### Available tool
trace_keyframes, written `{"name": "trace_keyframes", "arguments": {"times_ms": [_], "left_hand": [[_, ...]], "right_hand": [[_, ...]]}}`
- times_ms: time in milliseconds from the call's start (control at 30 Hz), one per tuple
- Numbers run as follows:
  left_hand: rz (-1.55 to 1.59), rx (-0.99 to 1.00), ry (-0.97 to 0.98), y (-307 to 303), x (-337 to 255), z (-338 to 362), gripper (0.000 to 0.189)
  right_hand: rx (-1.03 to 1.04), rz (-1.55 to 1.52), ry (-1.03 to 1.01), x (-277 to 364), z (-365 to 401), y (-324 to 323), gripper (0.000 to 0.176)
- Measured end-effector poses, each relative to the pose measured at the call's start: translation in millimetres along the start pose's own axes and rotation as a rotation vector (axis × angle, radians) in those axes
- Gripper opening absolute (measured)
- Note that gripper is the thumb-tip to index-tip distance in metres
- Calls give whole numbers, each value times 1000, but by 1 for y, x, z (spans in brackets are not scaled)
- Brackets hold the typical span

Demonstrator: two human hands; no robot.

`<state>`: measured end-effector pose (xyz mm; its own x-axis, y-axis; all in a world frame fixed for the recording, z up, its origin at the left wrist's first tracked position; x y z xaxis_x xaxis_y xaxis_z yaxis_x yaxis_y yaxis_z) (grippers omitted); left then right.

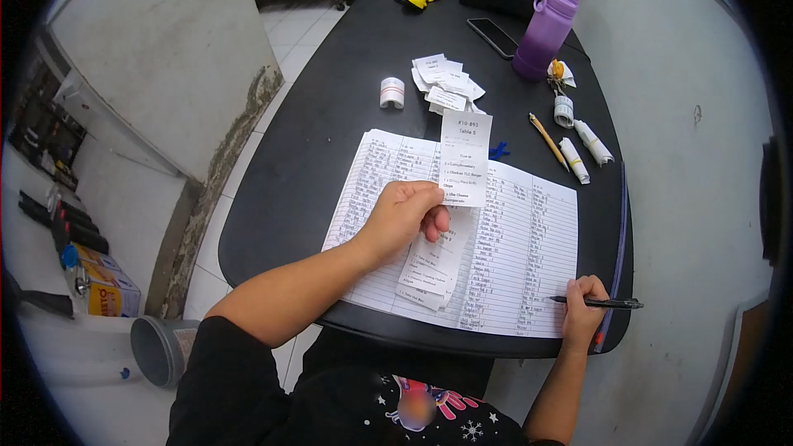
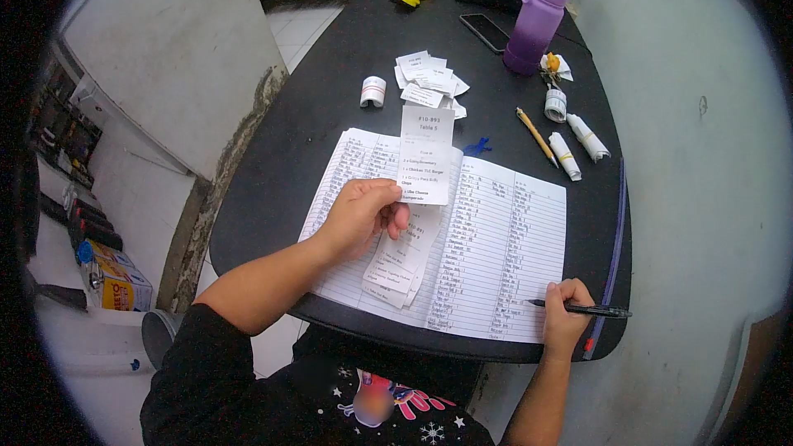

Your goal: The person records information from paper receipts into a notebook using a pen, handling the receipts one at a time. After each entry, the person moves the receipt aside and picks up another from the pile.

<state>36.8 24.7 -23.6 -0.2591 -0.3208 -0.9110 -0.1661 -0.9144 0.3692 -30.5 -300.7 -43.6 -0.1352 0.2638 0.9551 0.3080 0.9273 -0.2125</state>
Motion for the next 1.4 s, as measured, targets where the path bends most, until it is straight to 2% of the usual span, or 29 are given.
{"name": "trace_keyframes", "arguments": {"times_ms": [233,367,433,467,667,767,1067,1233,1400], "left_hand": [[-36,-17,31,2,-1,0,23],[-122,-94,47,-2,1,-1,22],[-92,-34,126,-2,4,-2,24],[-101,-41,99,1,0,1,24],[-65,-57,80,6,-1,2,25],[-97,-104,85,5,-1,2,25],[-70,-46,94,3,-2,2,25],[-56,-52,75,2,-1,0,26],[-73,-52,93,-2,-1,-2,25]], "right_hand": [[-9,-2,9,0,0,-1,30],[-11,-3,-69,1,-2,1,28],[-41,60,-16,-1,-1,-1,27],[-33,16,34,9,0,2,28],[-40,-51,25,7,-1,1,29],[-46,13,58,6,-2,-1,30],[-89,-232,96,13,-1,-9,33],[-67,-250,23,30,-42,-10,32],[54,-197,35,23,-116,25,30]]}}
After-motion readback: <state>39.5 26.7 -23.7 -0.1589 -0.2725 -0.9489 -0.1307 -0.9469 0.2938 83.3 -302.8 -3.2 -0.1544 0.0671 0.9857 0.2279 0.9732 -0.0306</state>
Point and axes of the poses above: each hand's wrist, its own z-axis away from the middle knuckle, its own y-axis out of the palm, x = y × z, the point moved 3 cm from there along -z, towards the middle knuckle, and after that the axes turned 2 degrees about -y, right-handed, at the moved point
